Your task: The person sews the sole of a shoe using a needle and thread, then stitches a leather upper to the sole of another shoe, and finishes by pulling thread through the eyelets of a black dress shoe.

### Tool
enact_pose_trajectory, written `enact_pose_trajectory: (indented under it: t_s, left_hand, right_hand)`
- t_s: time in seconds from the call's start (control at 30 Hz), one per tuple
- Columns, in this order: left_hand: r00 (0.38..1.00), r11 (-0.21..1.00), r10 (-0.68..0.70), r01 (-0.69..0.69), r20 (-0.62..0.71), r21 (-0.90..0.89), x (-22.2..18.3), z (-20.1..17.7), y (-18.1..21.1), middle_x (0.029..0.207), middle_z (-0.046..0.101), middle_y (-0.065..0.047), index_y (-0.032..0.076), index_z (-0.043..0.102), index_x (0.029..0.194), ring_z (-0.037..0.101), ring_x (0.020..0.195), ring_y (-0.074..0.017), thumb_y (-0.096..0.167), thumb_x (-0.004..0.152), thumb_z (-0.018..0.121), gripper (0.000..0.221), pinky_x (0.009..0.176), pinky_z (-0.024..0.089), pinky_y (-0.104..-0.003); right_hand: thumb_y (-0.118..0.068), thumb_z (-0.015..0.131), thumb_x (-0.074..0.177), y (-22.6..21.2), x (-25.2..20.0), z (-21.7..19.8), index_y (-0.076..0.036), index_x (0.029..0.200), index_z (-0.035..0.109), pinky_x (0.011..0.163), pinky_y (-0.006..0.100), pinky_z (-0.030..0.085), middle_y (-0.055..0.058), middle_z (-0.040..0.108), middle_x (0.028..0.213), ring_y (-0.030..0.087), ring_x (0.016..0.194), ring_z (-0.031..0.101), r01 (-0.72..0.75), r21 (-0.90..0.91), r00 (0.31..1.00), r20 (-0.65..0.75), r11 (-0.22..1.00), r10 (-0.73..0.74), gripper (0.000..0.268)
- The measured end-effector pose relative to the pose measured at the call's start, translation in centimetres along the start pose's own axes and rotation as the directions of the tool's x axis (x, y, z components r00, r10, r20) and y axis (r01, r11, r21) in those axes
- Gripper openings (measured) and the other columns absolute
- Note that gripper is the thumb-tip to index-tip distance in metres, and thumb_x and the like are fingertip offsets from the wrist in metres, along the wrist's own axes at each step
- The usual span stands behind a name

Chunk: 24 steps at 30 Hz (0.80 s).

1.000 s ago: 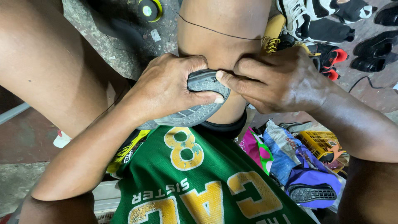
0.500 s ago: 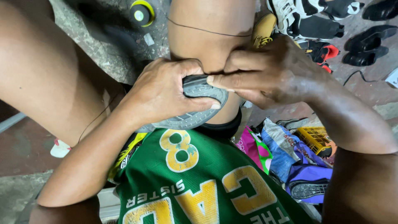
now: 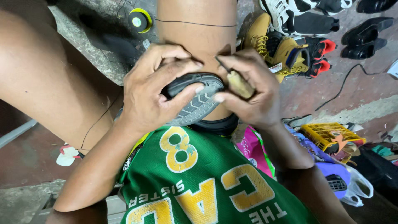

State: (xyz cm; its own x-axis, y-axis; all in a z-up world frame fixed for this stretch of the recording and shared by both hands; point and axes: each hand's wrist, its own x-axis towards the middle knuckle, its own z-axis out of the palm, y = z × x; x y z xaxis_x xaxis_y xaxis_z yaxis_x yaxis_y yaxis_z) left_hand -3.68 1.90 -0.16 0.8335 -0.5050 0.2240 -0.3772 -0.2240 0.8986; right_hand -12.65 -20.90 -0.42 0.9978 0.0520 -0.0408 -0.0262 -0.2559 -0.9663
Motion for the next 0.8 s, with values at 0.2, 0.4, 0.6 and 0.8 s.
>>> enact_pose_trajectory:
  t_s: [0.2,0.4,0.6,0.8]
  left_hand:
    - [0.999,0.999,-0.048,0.048,0.025,-0.01,-0.8,0.5,-1.1,0.107,0.07,-0.008,0.007,0.073,0.105,0.069,0.093,-0.0224,0.009,0.094,0.086,0.017,0.082,0.056,-0.032]
    - [0.989,0.992,-0.116,0.119,-0.092,0.032,-1.8,-1.0,-2.2,0.102,0.065,-0.01,0.004,0.066,0.099,0.065,0.093,-0.0217,0.006,0.106,0.075,0.011,0.083,0.052,-0.03]
    - [0.982,0.984,-0.179,0.178,0.065,0.023,-1.3,-2.5,-2.4,0.099,0.064,-0.011,0.003,0.062,0.102,0.065,0.091,-0.0248,0.028,0.095,0.084,0.034,0.081,0.052,-0.034]
    - [0.912,0.958,-0.285,0.264,0.294,0.11,0.3,-1.9,-0.5,0.097,0.073,-0.014,0.006,0.063,0.112,0.075,0.09,-0.0322,0.038,0.084,0.085,0.047,0.078,0.056,-0.04]
  right_hand:
    - [0.004,0.084,0.093,0.9,-1.1,2.9,0.0,0.144,0.055,0.106,0.029,0.053,0.009,0.056,0.127,0.015,0.117,0.062,-0.06,0.059,0.991,-0.113,0.996,0.066,0.058]
    - [0.005,0.082,0.095,1.7,-1.1,2.9,0.0,0.144,0.056,0.105,0.028,0.054,0.009,0.057,0.126,0.014,0.117,0.062,-0.044,0.121,0.993,-0.107,0.992,0.057,0.056]
    - [0.003,0.084,0.095,1.6,-0.4,2.8,0.001,0.136,0.057,0.106,0.028,0.052,0.01,0.058,0.126,0.015,0.117,0.062,0.006,0.072,0.996,-0.088,0.997,0.0,0.05]
    - [-0.001,0.082,0.097,0.3,1.3,3.4,-0.001,0.132,0.057,0.103,0.026,0.051,0.006,0.057,0.123,0.014,0.117,0.06,0.075,0.012,0.989,-0.127,0.997,-0.072,0.043]
